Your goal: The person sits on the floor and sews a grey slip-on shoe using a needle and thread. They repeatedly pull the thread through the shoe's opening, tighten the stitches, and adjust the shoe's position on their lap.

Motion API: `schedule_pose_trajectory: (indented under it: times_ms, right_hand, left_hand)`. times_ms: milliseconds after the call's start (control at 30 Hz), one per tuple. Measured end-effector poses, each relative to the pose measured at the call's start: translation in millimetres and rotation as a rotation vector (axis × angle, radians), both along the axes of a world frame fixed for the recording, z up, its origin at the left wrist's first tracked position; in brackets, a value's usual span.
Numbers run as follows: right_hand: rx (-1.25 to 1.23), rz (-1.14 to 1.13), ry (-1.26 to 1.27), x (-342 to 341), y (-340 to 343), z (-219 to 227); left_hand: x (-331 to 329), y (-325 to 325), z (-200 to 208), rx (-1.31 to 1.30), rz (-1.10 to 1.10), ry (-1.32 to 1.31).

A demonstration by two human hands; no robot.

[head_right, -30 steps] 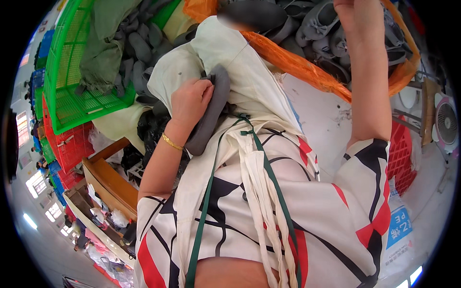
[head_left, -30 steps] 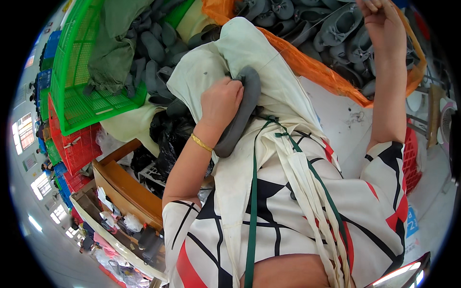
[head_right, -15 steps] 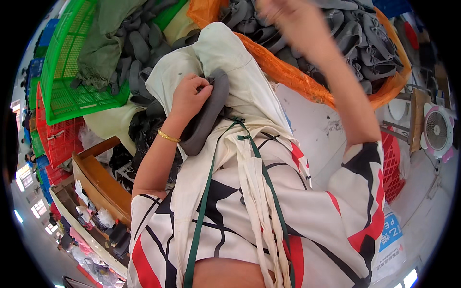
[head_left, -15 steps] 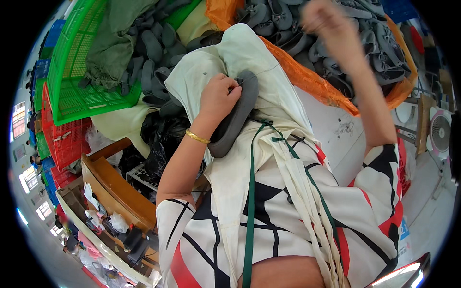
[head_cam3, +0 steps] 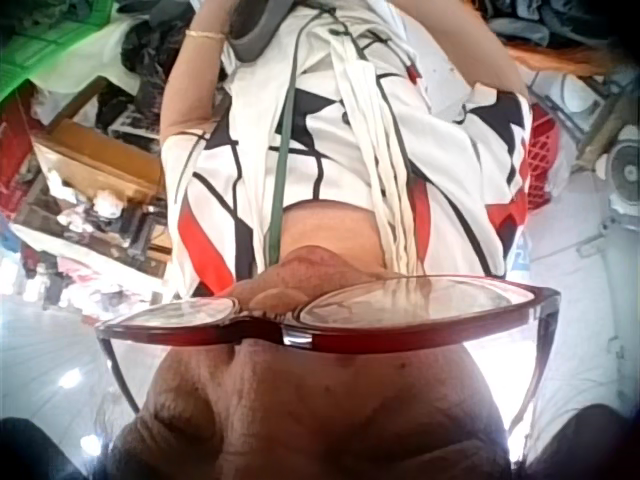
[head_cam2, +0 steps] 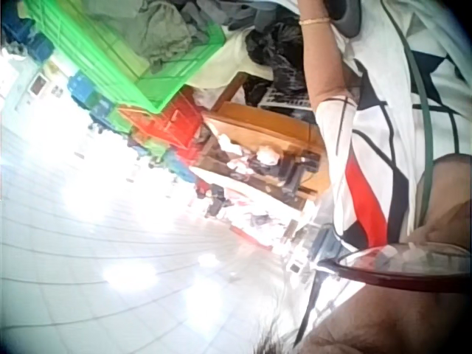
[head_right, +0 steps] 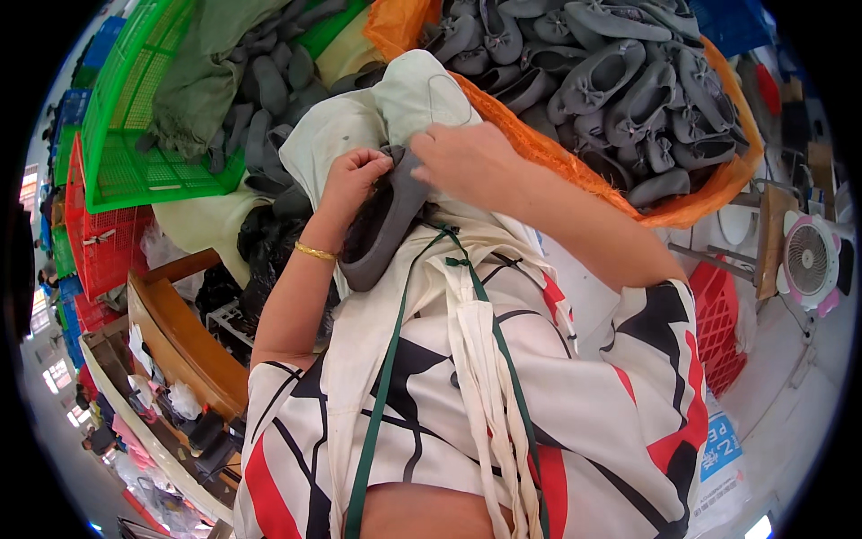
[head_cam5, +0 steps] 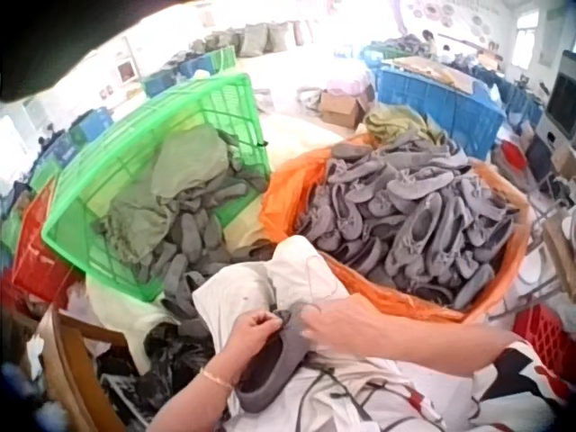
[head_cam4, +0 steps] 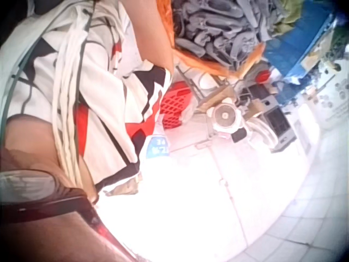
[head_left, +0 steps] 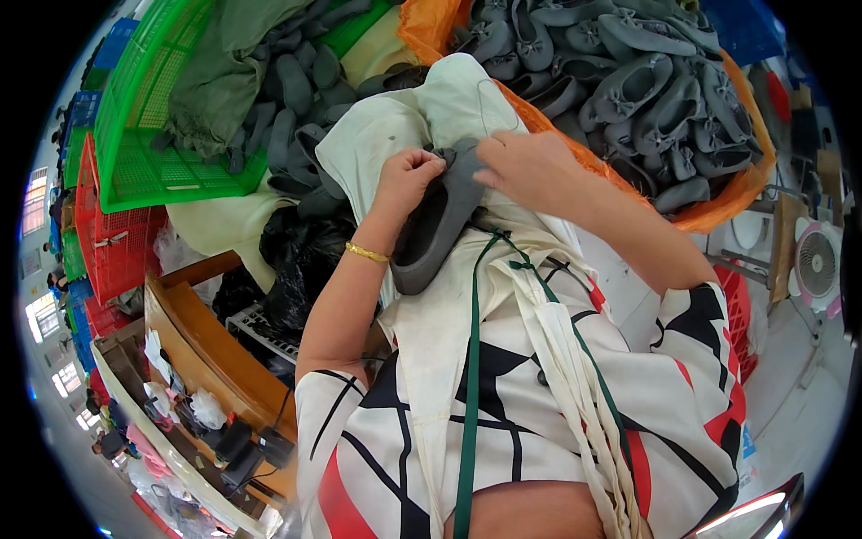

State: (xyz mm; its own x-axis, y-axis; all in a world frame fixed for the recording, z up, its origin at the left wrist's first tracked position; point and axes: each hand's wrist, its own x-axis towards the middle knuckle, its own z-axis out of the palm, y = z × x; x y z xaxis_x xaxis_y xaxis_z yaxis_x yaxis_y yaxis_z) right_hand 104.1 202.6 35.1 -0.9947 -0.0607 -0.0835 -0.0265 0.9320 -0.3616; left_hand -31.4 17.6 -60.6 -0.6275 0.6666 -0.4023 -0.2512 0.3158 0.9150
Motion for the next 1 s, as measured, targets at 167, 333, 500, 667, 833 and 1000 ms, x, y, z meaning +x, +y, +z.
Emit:
schedule_pose_trajectory:
  times_ms: [167, 333, 500, 667, 833, 1000]
  right_hand:
    - [-0.128, 0.029, -0.43, 19, -25, -24]
    - [-0.298, 0.094, -0.49, 26, -9, -39]
    - [-0.419, -0.078, -0.414, 19, 6, 11]
    - [-0.125, -0.066, -0.099, -8, 6, -3]
    - [0.042, -0.037, -0.058, -24, -1, -13]
    - [0.062, 0.003, -0.033, -33, -2, -17]
  left_hand:
    - [4, 4, 7, 0.038, 0.013, -0.034]
    - [4, 0, 9, 0.06, 0.054, -0.11]
    - [6, -1, 8, 0.078, 0.068, -0.175]
    - [6, 1, 7, 0.086, 0.069, -0.207]
    - [4, 0, 10, 0.082, 0.114, -0.3]
    - [3, -1, 10, 0.09, 0.111, -0.319]
